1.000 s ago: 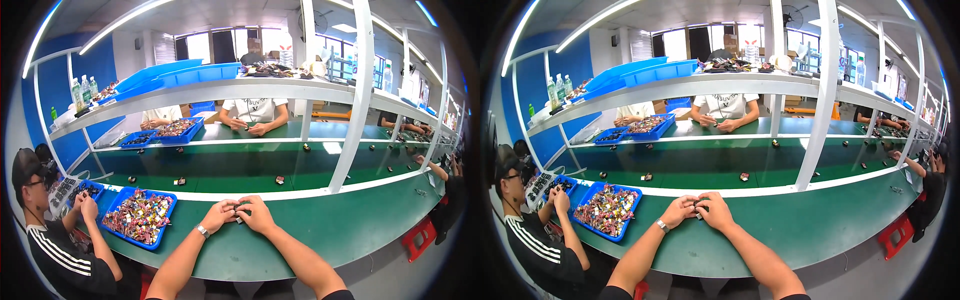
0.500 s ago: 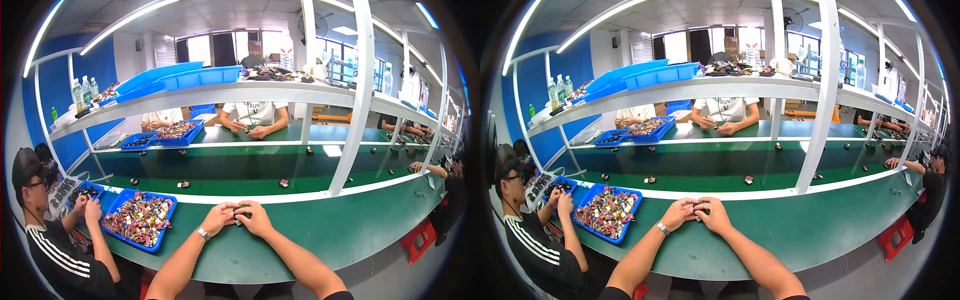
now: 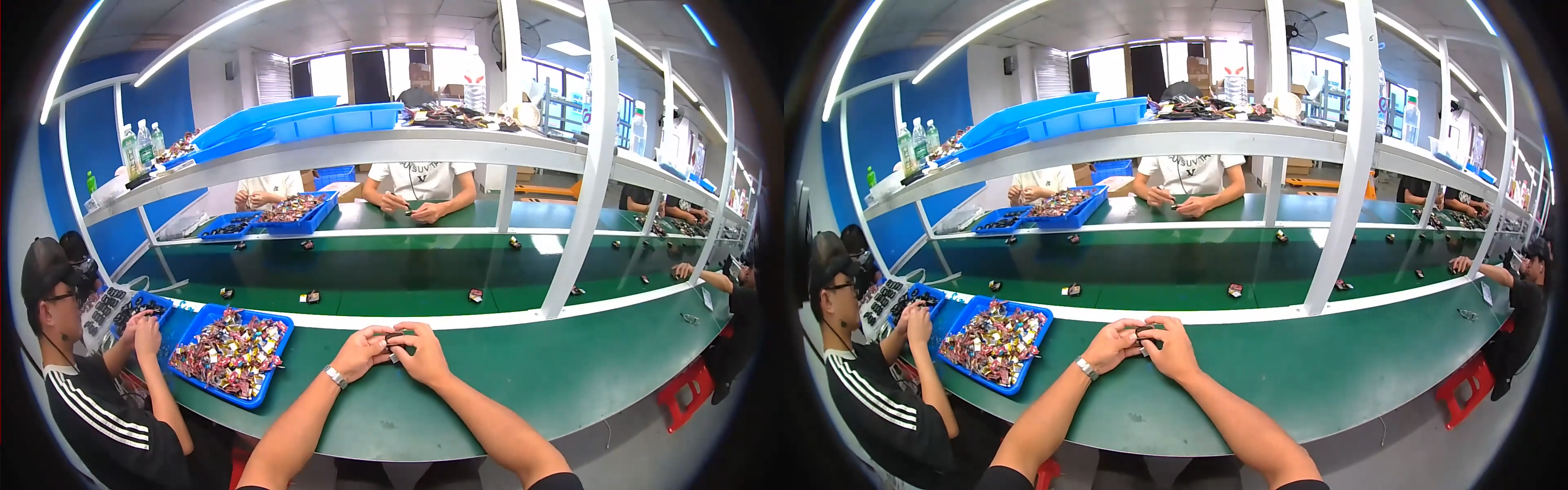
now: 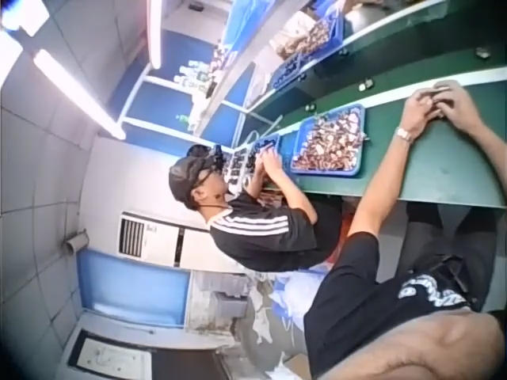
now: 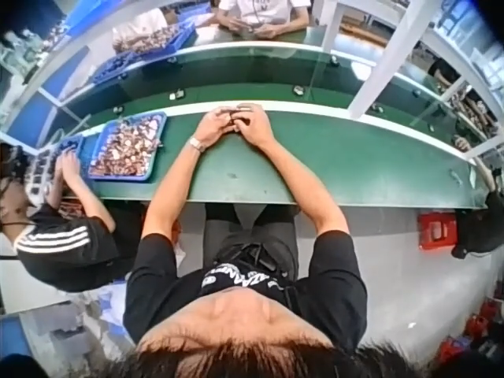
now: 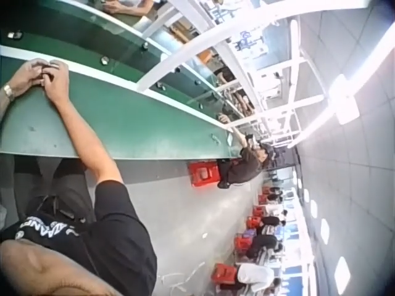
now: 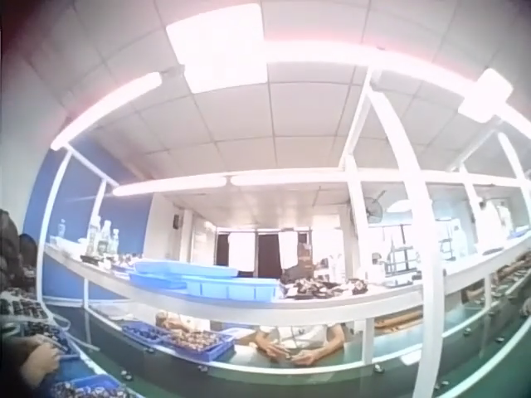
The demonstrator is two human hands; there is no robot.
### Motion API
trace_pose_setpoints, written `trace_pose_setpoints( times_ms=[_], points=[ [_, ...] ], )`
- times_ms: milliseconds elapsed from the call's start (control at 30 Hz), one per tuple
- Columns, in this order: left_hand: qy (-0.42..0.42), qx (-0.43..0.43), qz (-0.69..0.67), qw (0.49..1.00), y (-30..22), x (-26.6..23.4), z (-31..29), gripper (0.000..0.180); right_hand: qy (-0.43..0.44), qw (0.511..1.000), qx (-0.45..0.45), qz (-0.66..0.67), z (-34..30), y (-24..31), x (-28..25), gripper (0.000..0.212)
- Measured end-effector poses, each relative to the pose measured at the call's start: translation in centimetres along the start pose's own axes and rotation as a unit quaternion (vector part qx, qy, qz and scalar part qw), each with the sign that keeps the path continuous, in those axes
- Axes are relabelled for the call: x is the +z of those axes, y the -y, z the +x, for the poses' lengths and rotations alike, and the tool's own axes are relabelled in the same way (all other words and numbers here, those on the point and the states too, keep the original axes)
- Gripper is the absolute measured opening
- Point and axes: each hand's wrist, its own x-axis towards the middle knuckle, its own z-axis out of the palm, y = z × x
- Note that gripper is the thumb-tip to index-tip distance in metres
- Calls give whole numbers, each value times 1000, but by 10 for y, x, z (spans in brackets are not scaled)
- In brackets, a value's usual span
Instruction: Assembling small electronic or toy parts on a factory assembly line.
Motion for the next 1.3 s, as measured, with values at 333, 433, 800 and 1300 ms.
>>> trace_pose_setpoints(
  times_ms=[333, 433, 800, 1300],
  points=[
    [-38, 17, 46, 998, 3, 8, 4, 33, -5, 999, -23, -26, 5, 1, -6, 15],
    [-30, 18, 21, 999, 3, 11, 1, 33, -27, 999, -8, -16, 5, 6, -7, 14],
    [-43, 11, 5, 999, 0, 10, 2, 33, -46, 986, -110, -117, 10, 10, -6, 18],
    [-97, 4, 22, 995, 0, 18, 5, 26, -77, 975, -98, -186, 7, 3, 8, 9]
  ],
)
